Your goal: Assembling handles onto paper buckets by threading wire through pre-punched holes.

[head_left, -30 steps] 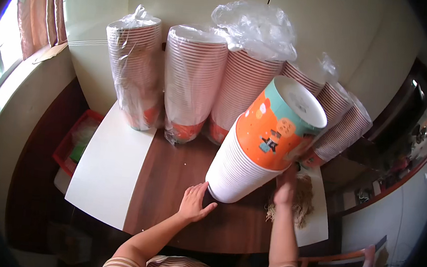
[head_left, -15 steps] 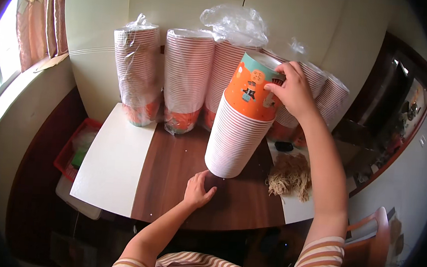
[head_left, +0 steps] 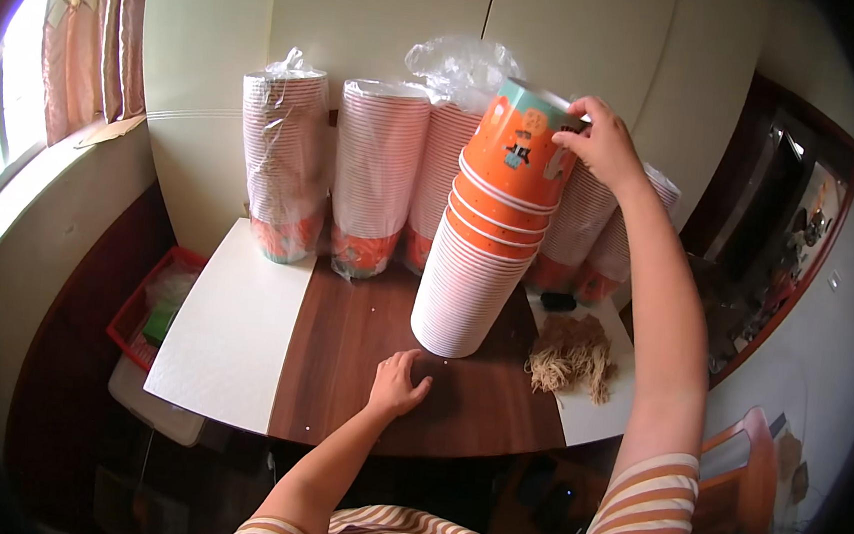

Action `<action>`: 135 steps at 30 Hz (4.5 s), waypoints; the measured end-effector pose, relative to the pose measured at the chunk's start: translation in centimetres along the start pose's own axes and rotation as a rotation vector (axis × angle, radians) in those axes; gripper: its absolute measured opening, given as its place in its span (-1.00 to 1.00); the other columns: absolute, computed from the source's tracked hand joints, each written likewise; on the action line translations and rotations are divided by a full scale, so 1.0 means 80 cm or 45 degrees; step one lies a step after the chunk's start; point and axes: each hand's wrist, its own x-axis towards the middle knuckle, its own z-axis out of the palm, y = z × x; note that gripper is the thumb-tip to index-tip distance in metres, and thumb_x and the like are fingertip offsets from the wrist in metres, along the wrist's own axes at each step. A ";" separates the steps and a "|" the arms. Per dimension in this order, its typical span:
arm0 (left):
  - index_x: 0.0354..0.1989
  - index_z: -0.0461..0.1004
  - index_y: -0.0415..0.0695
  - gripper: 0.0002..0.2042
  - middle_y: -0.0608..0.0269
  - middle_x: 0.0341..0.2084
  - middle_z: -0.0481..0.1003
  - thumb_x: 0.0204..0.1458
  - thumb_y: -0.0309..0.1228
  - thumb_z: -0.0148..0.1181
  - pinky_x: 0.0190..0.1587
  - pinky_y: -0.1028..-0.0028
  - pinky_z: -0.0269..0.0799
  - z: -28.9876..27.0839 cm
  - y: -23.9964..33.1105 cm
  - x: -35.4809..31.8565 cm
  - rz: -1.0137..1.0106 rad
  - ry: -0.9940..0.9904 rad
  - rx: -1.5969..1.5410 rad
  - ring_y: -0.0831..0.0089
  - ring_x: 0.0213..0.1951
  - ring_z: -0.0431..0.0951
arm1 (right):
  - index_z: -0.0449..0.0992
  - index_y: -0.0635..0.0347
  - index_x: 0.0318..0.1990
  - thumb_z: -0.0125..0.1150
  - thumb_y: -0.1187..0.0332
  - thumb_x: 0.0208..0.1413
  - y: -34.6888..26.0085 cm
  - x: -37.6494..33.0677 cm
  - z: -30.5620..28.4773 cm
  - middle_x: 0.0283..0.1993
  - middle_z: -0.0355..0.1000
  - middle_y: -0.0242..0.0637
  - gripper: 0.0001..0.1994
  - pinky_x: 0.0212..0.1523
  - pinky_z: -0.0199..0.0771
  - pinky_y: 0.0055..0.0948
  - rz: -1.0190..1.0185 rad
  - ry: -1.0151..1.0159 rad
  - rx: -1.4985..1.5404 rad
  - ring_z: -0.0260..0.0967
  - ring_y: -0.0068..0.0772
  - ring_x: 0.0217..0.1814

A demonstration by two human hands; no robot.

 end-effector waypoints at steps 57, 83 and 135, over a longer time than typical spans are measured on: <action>-0.19 0.34 -0.24 -0.82 0.15 -0.33 0.48 0.22 -0.36 -0.08 -0.26 0.34 0.53 -0.123 -0.054 -0.024 -0.829 0.586 -1.728 0.37 -0.31 0.55 | 0.35 0.27 -0.20 0.18 0.54 0.06 -0.139 -0.367 0.027 -0.04 0.34 -0.21 -0.83 -0.12 0.29 -0.58 0.498 0.640 0.515 0.29 -0.54 -0.14; -0.03 0.40 -0.39 -0.58 0.07 -0.32 0.52 -0.11 -0.44 0.14 -0.24 0.48 0.43 -0.171 0.038 0.000 -0.616 -0.223 -0.738 0.49 -0.32 0.50 | 0.48 0.15 -0.20 0.09 0.19 0.17 -0.149 -0.528 0.225 -0.43 0.46 -0.34 -0.77 -0.54 0.45 -0.44 2.234 -0.068 2.063 0.34 -0.41 -0.57; -0.40 0.48 -0.31 -0.81 0.03 -0.45 0.47 -0.18 -0.45 0.24 -0.32 0.34 0.43 -0.173 0.073 0.003 -0.246 -0.220 0.077 0.18 -0.38 0.52 | 0.44 0.35 -0.34 0.02 0.53 -0.03 -0.140 -0.355 0.144 -0.34 0.44 0.07 -0.89 -0.28 0.41 -0.16 0.772 -0.657 0.664 0.43 0.11 -0.25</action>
